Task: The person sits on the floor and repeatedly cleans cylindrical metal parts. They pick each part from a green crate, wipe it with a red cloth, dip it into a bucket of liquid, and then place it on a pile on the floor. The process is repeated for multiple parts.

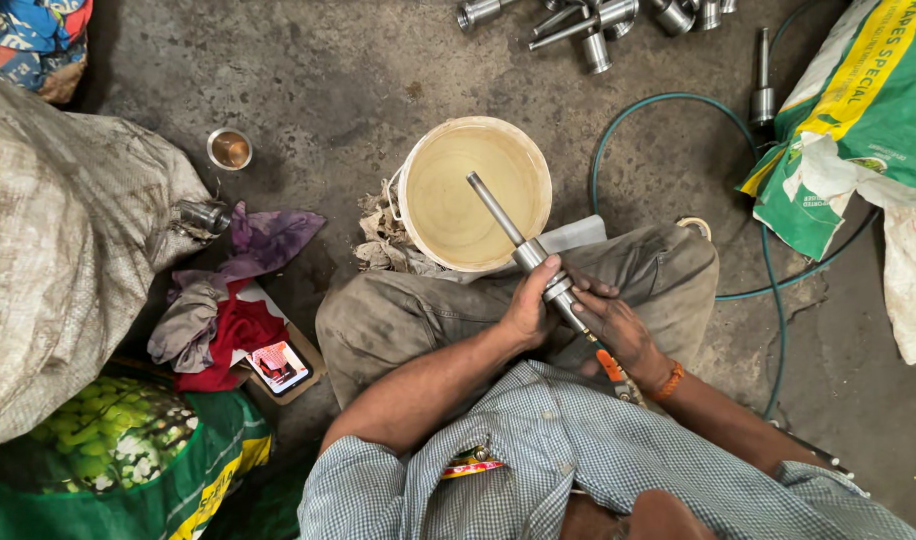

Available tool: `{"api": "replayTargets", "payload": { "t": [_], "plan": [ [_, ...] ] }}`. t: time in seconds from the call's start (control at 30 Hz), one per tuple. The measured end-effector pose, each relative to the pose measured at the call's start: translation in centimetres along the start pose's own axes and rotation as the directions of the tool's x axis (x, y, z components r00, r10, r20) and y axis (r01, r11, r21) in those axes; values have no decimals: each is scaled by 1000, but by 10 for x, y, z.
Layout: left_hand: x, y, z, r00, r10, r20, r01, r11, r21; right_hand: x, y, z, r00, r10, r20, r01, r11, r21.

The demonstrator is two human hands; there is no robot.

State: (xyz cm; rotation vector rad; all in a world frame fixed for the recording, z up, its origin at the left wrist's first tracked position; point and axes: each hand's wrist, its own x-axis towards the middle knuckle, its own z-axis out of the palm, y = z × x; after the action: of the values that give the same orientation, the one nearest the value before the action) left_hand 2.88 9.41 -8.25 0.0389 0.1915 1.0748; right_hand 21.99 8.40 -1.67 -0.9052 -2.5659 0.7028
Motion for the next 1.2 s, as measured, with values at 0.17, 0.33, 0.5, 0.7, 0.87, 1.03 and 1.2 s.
{"api": "replayTargets", "payload": {
  "t": [0.17, 0.33, 0.5, 0.7, 0.87, 1.03, 1.2],
  "plan": [
    [0, 1, 1, 1000, -4, -18, 4, 1000, -19, 7, -6, -6, 1000, 5, 2, -5, 998, 68],
    [1, 0, 1, 999, 33, -2, -33, 999, 7, 13, -11, -10, 1000, 18, -18, -16, 994, 105],
    [0, -1, 0, 999, 18, -34, -19, 1000, -22, 13, -12, -9, 999, 47, -12, -46, 994, 95],
    [1, -1, 0, 1000, 19, -16, -19, 1000, 13, 10, -12, -6, 991, 135, -23, -130, 981, 144],
    [3, 4, 4, 1000, 29, 3, -30, 1000, 9, 9, -15, -2, 962, 271, -32, -250, 920, 301],
    [1, 13, 9, 997, 81, 17, -82, 991, 109, 17, -20, 8, 918, 366, -152, -247, 828, 503],
    [5, 14, 8, 997, 77, -31, -75, 994, 76, 31, -23, 10, 761, 648, -38, -323, 429, 844]
  ]
}}
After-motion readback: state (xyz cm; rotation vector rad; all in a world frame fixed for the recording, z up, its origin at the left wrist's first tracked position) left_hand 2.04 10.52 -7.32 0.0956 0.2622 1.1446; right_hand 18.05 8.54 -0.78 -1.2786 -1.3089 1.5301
